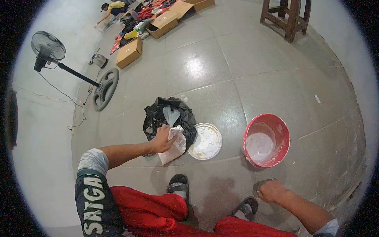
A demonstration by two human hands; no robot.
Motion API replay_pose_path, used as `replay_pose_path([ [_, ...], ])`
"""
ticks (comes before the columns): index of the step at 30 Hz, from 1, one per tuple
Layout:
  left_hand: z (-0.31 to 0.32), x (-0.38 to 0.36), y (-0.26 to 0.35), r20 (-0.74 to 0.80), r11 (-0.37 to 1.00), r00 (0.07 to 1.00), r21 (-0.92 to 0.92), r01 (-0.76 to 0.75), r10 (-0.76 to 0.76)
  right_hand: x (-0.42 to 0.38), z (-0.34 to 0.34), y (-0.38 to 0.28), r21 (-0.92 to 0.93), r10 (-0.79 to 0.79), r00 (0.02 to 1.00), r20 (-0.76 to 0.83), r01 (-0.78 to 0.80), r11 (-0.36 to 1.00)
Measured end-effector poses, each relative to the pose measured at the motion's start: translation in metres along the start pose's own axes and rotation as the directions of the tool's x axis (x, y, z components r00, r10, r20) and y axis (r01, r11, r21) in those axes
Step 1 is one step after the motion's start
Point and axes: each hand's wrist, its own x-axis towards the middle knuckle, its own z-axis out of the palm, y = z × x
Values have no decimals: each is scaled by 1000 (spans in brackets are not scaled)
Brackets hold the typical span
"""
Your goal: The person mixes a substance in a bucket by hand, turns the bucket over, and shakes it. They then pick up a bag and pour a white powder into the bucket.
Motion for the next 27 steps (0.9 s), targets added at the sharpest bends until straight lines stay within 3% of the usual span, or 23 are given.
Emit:
replay_pose_path([
  [5, -24, -26, 6, -57, 995, 996, -73, -72, 67, -2, -6, -2, -23, 11, 999, -35, -12, 1000],
  [8, -29, -40, 9, -46, 994, 996, -85, 68, -72, -1, -5, -3, -32, 16, 998, -61, -18, 999],
  [10, -32, -47, 12, -192, 988, 979, -150, 43, -71, -1, -3, -3, -27, 31, 997, -66, -32, 999],
  [19, -69, -62, 63, -403, 923, 899, -385, 5, -173, -4, -22, -16, -30, 40, 998, -57, -42, 999],
  [22, -90, -56, 102, -461, 902, 879, -421, -97, -120, -15, -30, -19, 53, 64, 996, -59, -61, 997],
  [24, -103, -46, 130, -510, 894, 859, -402, -199, -38, -31, -55, -29, 175, -31, 995, -91, 46, 983],
  [25, -109, -45, 143, -452, 877, 891, -446, -178, -49, -36, -63, -26, 189, 13, 993, -115, 9, 982],
  [27, -125, -36, 166, -388, 862, 921, -476, -176, -26, -41, -77, -17, 519, -160, 981, -106, 192, 833],
])
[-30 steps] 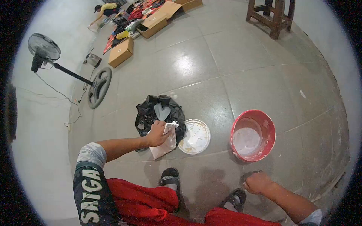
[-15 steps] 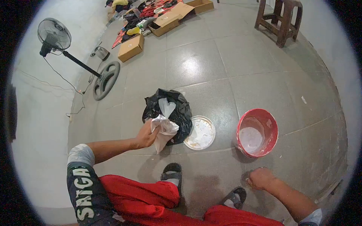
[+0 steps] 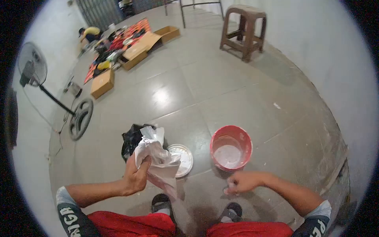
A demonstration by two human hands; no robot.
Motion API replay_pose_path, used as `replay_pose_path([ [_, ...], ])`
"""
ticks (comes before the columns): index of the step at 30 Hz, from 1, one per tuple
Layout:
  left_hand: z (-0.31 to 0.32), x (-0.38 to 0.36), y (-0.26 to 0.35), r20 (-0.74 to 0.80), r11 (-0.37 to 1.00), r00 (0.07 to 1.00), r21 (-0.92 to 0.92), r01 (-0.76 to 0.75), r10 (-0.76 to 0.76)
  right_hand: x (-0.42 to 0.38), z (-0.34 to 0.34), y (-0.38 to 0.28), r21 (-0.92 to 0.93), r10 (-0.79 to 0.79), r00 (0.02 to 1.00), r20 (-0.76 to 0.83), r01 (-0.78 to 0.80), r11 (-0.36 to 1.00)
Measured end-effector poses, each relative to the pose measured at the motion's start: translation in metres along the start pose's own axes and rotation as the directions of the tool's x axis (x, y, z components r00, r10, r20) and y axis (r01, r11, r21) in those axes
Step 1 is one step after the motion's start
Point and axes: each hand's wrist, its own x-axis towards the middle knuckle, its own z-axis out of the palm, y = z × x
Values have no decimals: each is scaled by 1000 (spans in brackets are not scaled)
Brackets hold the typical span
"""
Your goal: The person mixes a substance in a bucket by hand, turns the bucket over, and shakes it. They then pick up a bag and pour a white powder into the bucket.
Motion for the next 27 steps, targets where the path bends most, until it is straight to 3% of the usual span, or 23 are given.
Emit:
replay_pose_path([
  [2, 13, 8, 31, 4, 950, 995, -299, 94, -98, -13, -16, 0, 296, -107, 983, -150, 148, 944],
  [3, 18, 12, 49, 21, 951, 996, -298, 84, -82, -23, -25, -2, 322, -152, 935, -319, 258, 911],
  [5, 26, 21, 90, 161, 745, 974, -629, 224, -157, -39, -38, -5, 380, -148, 779, -609, 451, 807],
  [6, 28, 25, 111, 178, 745, 973, -626, 229, -150, -44, -43, -6, 413, -93, 684, -724, 536, 736],
  [8, 32, 35, 153, 293, 661, 937, -667, 345, -193, -50, -60, -7, 447, -161, 582, -797, 748, 491],
  [9, 34, 41, 170, 296, 665, 940, -669, 332, -171, -57, -67, -14, 431, -156, 566, -810, 754, 496],
  [11, 41, 55, 198, 375, 658, 914, -650, 380, -157, -70, -73, -26, 613, -146, 637, -757, 770, 180],
  [13, 58, 86, 207, 419, 677, 898, -623, 391, -133, -81, -63, -22, 632, -111, 663, -740, 743, 221],
  [15, 82, 100, 216, 491, 680, 863, -594, 430, -117, -95, -41, -30, 521, -224, 574, -787, 814, 257],
  [16, 94, 102, 222, 565, 460, 823, -718, 522, -51, -102, -29, -45, 490, -19, 537, -843, 783, 382],
  [17, 104, 106, 224, 617, 211, 786, -773, 599, 29, -105, -20, -34, 499, 13, 536, -844, 777, 383],
  [18, 112, 110, 222, 683, 91, 723, -730, 677, 104, -105, -12, -20, 526, 26, 565, -825, 748, 405],
  [19, 120, 109, 220, 696, 83, 710, -718, 691, 108, -104, -5, -13, 548, 32, 594, -804, 719, 426],
  [21, 138, 103, 217, 742, -89, 666, -670, 737, -71, -103, 19, -10, 636, 134, 649, -749, 647, 421],
  [23, 160, 99, 196, 787, -180, 616, -612, 770, -37, -100, 43, -5, 729, 236, 707, -667, 551, 406],
  [27, 198, 100, 152, 848, -325, 527, -513, 795, -49, -88, 81, 28, 874, 232, 847, -478, 432, 223],
])
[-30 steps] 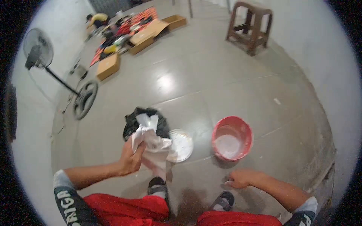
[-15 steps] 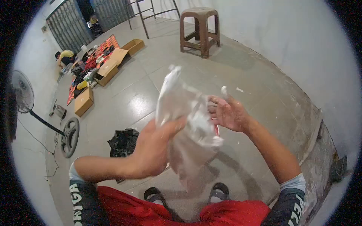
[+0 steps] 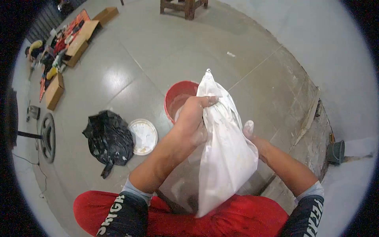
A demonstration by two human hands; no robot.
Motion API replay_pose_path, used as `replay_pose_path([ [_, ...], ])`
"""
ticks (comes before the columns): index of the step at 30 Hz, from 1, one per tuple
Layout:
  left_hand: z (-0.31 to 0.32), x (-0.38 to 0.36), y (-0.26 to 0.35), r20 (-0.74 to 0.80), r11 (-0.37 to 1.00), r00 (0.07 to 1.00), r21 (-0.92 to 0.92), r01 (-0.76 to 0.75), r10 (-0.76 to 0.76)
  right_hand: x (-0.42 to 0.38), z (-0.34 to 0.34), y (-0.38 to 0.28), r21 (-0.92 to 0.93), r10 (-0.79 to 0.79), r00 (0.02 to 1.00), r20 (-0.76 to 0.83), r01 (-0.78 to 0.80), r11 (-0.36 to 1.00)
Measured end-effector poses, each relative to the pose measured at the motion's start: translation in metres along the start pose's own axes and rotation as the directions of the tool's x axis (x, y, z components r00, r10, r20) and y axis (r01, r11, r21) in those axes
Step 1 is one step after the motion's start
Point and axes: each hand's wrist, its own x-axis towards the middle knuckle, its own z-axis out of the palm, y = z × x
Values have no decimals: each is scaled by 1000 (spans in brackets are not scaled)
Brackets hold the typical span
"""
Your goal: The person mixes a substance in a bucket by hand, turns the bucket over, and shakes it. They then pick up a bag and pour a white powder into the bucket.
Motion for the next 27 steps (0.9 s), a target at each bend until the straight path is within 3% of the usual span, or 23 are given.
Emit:
replay_pose_path([
  [2, -25, 17, -1, 25, 997, 1000, -74, 8, -6, -3, -6, 23, 39, 79, 997, 11, -80, 996],
  [4, -36, 25, -4, 66, 991, 998, -132, 18, -10, -8, -11, 41, 140, 153, 977, -148, -133, 981],
  [7, -40, 27, -7, 33, 985, 999, -170, 20, -15, -11, -15, 53, 219, 153, 985, -74, -134, 966],
  [8, -42, 29, -9, -1, 982, 1000, -190, 11, -11, -13, -11, 53, 215, 160, 984, -78, -140, 967],
  [10, -44, 33, -12, -29, 976, 1000, -218, -5, -1, -16, 1, 48, 143, 194, 952, -235, -164, 976],
  [11, -45, 36, -17, -14, 968, 1000, -250, 5, -9, -16, -7, 55, 208, 151, 980, -133, -122, 971],
  [12, -46, 40, -21, 4, 959, 1000, -282, 13, -12, -17, -6, 54, 195, 156, 978, -136, -128, 972],
  [14, -51, 49, -27, 19, 945, 1000, -328, 8, -1, -23, 7, 43, 167, 173, 941, -293, -127, 978],
  [16, -48, 54, -29, 33, 926, 999, -376, 5, 8, -36, 12, 32, 212, 195, 927, -319, -130, 969],
  [18, -40, 54, -30, -44, 895, 991, -427, -131, 124, -45, 19, 15, 260, 220, 910, -350, -132, 957],
  [20, -39, 52, -27, -10, 874, 989, -467, -134, 146, -51, 33, -13, 136, 313, 878, -362, -282, 950],
  [21, -35, 53, -25, 17, 853, 984, -501, -147, 180, -47, 68, -42, 107, 332, 781, -529, -327, 939],
  [22, -32, 53, -24, 42, 831, 976, -533, -159, 213, -40, 91, -60, 113, 335, 769, -545, -329, 938],
  [23, -35, 64, -30, 3, 815, 950, -515, -267, 314, -34, 112, -74, -39, 228, 772, -594, -311, 950],
  [24, -39, 71, -35, 22, 814, 951, -524, -251, 307, -29, 126, -83, -201, 109, 773, -625, -295, 934],
  [25, -41, 77, -38, -10, 776, 915, -526, -347, 402, -25, 130, -83, -306, -13, 732, -682, -269, 913],
  [27, -41, 84, -42, -131, 671, 834, -533, -515, 536, -21, 128, -87, -381, -96, 704, -704, -260, 887],
])
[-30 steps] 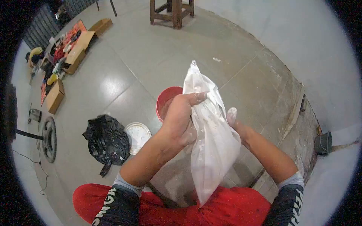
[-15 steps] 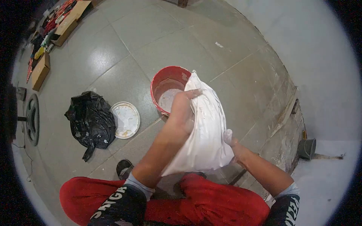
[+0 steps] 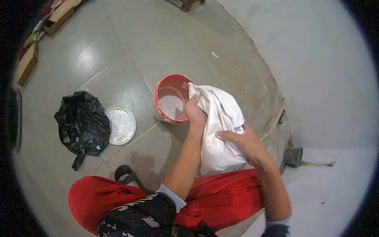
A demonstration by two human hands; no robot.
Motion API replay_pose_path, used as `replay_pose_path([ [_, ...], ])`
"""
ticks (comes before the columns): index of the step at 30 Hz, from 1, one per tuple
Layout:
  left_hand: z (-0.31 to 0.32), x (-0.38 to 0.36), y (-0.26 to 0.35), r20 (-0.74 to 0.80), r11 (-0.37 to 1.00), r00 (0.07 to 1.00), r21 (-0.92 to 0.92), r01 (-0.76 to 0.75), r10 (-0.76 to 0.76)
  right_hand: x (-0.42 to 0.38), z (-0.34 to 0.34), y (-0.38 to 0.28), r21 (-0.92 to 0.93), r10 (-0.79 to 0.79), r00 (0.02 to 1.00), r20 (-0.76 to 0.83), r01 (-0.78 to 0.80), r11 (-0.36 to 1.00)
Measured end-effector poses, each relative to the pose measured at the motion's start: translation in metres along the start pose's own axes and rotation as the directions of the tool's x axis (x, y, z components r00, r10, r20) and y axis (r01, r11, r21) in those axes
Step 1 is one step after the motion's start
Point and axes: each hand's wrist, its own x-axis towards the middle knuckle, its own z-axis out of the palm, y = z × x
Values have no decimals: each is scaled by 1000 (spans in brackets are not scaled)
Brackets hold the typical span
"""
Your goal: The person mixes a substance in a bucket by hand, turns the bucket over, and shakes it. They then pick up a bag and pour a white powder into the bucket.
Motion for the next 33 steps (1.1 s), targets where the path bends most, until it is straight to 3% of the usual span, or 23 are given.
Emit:
replay_pose_path([
  [1, -1, 0, -1, 1, 1000, 1000, -14, -14, 14, 5, 2, 0, -26, -53, 998, -45, 52, 998],
  [2, -2, 0, -1, -87, 997, 993, -14, -80, 79, 9, -4, 1, -202, -95, 989, -111, 71, 977],
  [3, -6, 0, -2, -177, 990, 975, 0, -139, 136, 14, -8, -1, -203, -98, 990, -101, 76, 976],
  [4, -6, -6, -3, -104, 982, 987, -138, -133, 119, 17, -13, -5, -278, -122, 983, -137, 80, 957],
  [5, -6, -11, -4, -109, 982, 987, -138, -130, 116, 19, -16, -10, -354, -150, 973, -174, 81, 932],
  [7, -5, -19, -6, -125, 967, 985, -211, -143, 118, 20, -18, -17, -298, -162, 978, -133, 116, 947],
  [12, -1, -19, -12, -152, 973, 978, -156, -169, 146, 45, -36, 1, -515, -221, 950, -220, 79, 854],
  [14, 0, -18, -10, -82, 993, 996, -116, -35, 25, 59, -42, 11, -590, -287, 928, -239, 96, 802],
  [15, -1, -18, -7, -82, 993, 996, -113, -36, 27, 63, -43, 13, -657, -350, 903, -251, 107, 747],
  [17, -3, -17, -2, 88, 978, 985, -137, 159, -148, 67, -40, 10, -682, -389, 886, -252, 123, 721],
  [21, -1, -11, 6, 118, 978, 982, -137, 160, -145, 60, -24, -14, -630, -400, 899, -181, 206, 749],
  [27, -5, -4, 11, 147, 979, 984, -160, 128, -105, 60, -12, -23, -668, -482, 852, -203, 240, 705],
  [29, -6, -3, 10, 34, 1000, 999, -28, 14, -13, 77, -10, -12, -667, -496, 851, -175, 268, 695],
  [30, -35, 23, -9, 71, 981, 996, -186, 63, -51, 79, -14, -10, -668, -511, 844, -162, 287, 687],
  [31, -17, 4, 6, 99, 995, 994, -81, 52, -44, 72, -9, -18, -654, -426, 891, -159, 228, 722],
  [32, -14, -2, 11, 213, 965, 967, -189, 181, -140, 78, -9, -10, -614, -430, 889, -160, 251, 749],
  [33, -20, 6, 3, 222, 958, 963, -206, 197, -150, 82, -9, -5, -645, -476, 866, -154, 277, 713],
])
